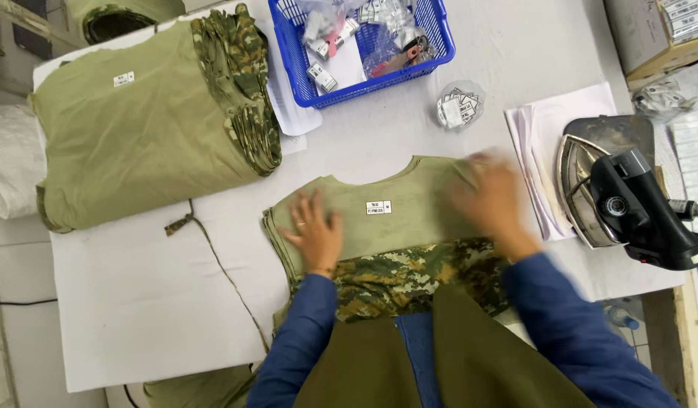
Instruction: The person irons a green t-shirt laid flat on a white table. They repeatedly pick up small white labels from a container, place them on the shirt's back collar area, and press them with a steam iron. The person smooths the fabric with their hands between ironing passes.
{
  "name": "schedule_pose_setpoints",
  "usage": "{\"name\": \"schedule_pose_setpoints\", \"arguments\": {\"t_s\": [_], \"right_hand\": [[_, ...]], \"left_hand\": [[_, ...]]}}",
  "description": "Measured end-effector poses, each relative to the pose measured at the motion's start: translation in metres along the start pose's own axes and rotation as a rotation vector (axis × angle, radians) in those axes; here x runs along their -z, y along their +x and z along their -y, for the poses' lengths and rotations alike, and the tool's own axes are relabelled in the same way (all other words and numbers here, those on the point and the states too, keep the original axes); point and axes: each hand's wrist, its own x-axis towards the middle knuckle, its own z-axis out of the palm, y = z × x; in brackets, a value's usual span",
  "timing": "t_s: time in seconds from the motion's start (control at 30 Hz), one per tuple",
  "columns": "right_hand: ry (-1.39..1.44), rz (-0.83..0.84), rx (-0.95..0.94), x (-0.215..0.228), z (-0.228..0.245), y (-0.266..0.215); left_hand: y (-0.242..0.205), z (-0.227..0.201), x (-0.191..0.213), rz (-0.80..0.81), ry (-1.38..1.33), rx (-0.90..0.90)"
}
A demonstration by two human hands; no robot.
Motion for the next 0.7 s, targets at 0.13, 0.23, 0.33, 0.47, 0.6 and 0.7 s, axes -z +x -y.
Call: {"name": "schedule_pose_setpoints", "arguments": {"t_s": [0.13,0.23,0.33,0.47,0.6,0.7], "right_hand": [[-0.464,-0.162,-0.354,0.019,-0.195,-0.036],[-0.404,0.122,-0.212,0.063,-0.197,-0.035],[-0.061,0.33,-0.419,0.081,-0.184,-0.024],[-0.066,0.388,-0.481,0.065,-0.168,-0.02],[-0.042,0.693,-0.307,0.089,-0.058,0.026],[-0.014,0.867,0.182,0.063,0.03,0.049]], "left_hand": [[0.021,0.056,0.017,0.07,-0.104,0.223],[0.026,0.092,-0.016,-0.337,-0.081,0.163],[0.035,0.104,-0.026,-0.547,-0.221,0.15],[0.024,0.105,-0.022,-0.5,-0.278,0.155],[0.031,0.101,-0.029,-0.489,-0.257,0.163],[0.031,0.099,-0.029,-0.478,-0.293,0.181]]}}
